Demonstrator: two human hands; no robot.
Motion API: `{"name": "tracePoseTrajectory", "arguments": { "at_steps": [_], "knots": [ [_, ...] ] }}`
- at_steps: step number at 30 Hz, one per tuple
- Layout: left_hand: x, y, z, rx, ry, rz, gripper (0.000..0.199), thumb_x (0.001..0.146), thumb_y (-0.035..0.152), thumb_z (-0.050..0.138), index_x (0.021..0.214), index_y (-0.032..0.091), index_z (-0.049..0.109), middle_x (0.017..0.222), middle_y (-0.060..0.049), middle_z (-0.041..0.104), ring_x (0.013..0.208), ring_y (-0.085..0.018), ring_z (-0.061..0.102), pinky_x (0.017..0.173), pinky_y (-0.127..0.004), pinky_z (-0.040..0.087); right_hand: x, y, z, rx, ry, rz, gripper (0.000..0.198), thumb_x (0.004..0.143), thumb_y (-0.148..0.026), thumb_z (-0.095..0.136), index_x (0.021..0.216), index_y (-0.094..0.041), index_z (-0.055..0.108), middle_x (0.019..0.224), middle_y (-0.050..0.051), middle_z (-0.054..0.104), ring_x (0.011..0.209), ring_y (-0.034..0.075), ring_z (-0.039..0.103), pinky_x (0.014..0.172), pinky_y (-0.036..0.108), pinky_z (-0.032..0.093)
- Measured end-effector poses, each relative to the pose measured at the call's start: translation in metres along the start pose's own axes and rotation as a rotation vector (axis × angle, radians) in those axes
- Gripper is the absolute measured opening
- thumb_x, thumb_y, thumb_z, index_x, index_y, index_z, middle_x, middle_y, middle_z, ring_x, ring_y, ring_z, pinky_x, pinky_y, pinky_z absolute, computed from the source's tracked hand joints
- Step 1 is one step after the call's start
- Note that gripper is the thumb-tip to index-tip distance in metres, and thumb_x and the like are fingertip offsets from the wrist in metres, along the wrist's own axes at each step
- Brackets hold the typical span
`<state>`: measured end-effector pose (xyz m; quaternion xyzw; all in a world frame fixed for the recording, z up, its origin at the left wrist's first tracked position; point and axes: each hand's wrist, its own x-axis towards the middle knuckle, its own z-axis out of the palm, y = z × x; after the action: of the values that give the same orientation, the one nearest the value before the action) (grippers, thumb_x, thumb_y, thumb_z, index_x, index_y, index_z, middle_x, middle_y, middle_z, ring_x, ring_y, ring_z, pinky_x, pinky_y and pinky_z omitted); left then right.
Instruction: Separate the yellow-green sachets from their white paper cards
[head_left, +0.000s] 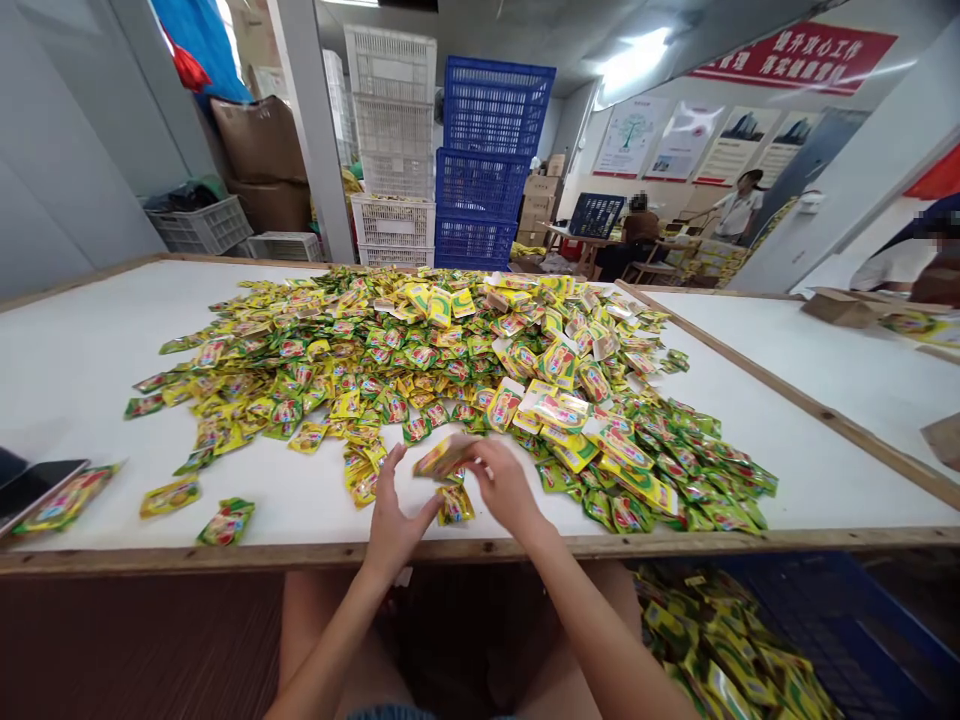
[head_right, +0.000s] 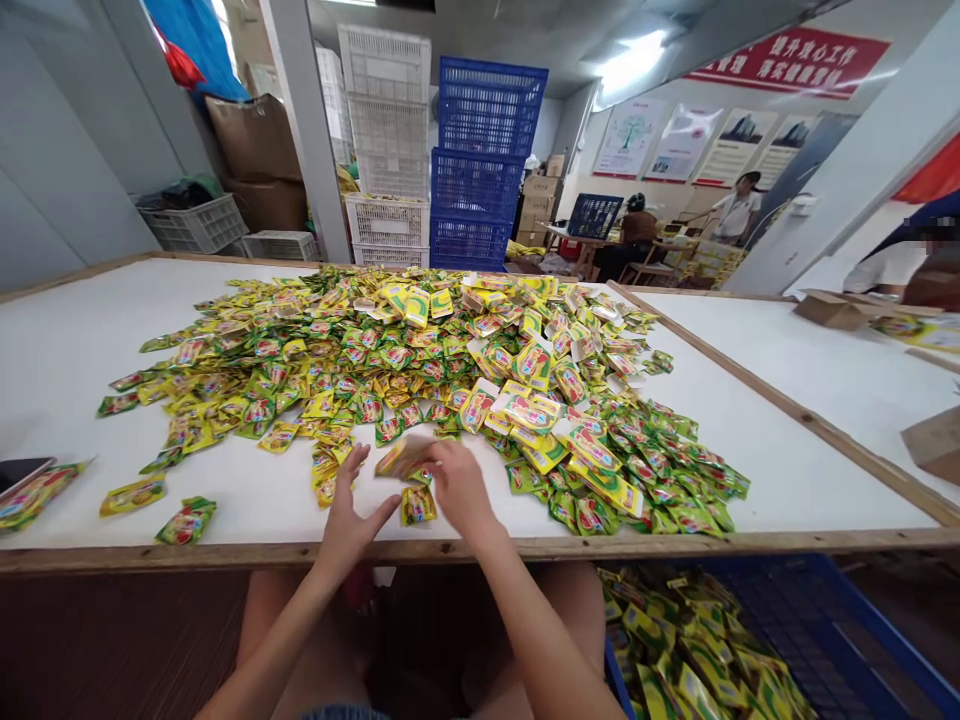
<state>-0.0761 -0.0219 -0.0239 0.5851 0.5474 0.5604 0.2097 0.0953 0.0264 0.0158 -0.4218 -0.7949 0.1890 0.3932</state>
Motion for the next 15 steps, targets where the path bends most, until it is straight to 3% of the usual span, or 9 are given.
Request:
{"name": "tracePoseTrajectory", "arguments": {
  "at_steps": [2, 5, 7, 10, 12, 15],
  "knots": [
    [-0.001, -0.003, 0.0, -0.015, -0.05, -0.05, 0.049, 0.07, 0.033, 0.065, 0.116, 0.02, 0.053, 0.116, -0.009, 0.058, 0.11, -0.026, 0.051, 0.091, -0.039, 0.041, 0.002, -0.015, 0.006, 0.065, -0.133, -0.136, 0.021, 0.083, -0.014, 0.043, 0.097, -0.022, 0.057, 0.093, 0.005, 0.059, 0.087, 0.017, 0.053, 0.078, 0.029, 0.041],
    [-0.001, -0.011, 0.002, -0.111, -0.044, -0.223, 0.029, 0.072, 0.035, 0.062, 0.094, 0.016, 0.065, 0.09, -0.006, 0.068, 0.089, -0.023, 0.061, 0.082, -0.036, 0.047, 0.01, -0.007, 0.016, 0.02, 0.013, 0.023, 0.028, 0.086, -0.018, 0.04, 0.112, -0.02, 0.049, 0.098, 0.006, 0.056, 0.083, 0.016, 0.053, 0.077, 0.03, 0.042],
    [0.0, -0.016, 0.003, -0.21, 0.028, -0.311, 0.032, 0.07, 0.035, 0.064, 0.095, 0.015, 0.064, 0.09, -0.007, 0.069, 0.089, -0.023, 0.062, 0.082, -0.035, 0.047, 0.016, 0.011, 0.024, -0.154, 0.09, 0.166, 0.025, 0.084, -0.026, 0.046, 0.107, -0.017, 0.052, 0.095, 0.009, 0.055, 0.087, 0.02, 0.051, 0.078, 0.035, 0.041],
    [0.003, -0.02, 0.002, -0.326, 0.079, -0.37, 0.036, 0.067, 0.035, 0.067, 0.096, 0.013, 0.064, 0.095, -0.008, 0.069, 0.091, -0.022, 0.062, 0.084, -0.035, 0.048, 0.021, 0.036, 0.039, -0.381, -0.002, 0.243, 0.023, 0.074, -0.036, 0.06, 0.085, -0.016, 0.06, 0.094, 0.013, 0.055, 0.095, 0.028, 0.046, 0.081, 0.039, 0.038],
    [0.005, -0.02, 0.0, -0.357, 0.062, -0.387, 0.036, 0.066, 0.035, 0.068, 0.094, 0.013, 0.065, 0.094, -0.008, 0.069, 0.09, -0.022, 0.063, 0.082, -0.034, 0.049, 0.022, 0.044, 0.047, -0.397, -0.045, 0.278, 0.023, 0.069, -0.038, 0.065, 0.076, -0.017, 0.06, 0.092, 0.013, 0.056, 0.094, 0.028, 0.046, 0.078, 0.039, 0.037],
    [0.006, -0.021, -0.003, -0.359, 0.037, -0.415, 0.034, 0.065, 0.035, 0.07, 0.09, 0.012, 0.065, 0.088, -0.007, 0.07, 0.083, -0.021, 0.064, 0.077, -0.033, 0.051, 0.024, 0.043, 0.045, -0.212, -0.08, 0.341, 0.02, 0.069, -0.035, 0.064, 0.075, -0.017, 0.057, 0.078, 0.007, 0.058, 0.076, 0.021, 0.051, 0.067, 0.031, 0.039]
  ]
}}
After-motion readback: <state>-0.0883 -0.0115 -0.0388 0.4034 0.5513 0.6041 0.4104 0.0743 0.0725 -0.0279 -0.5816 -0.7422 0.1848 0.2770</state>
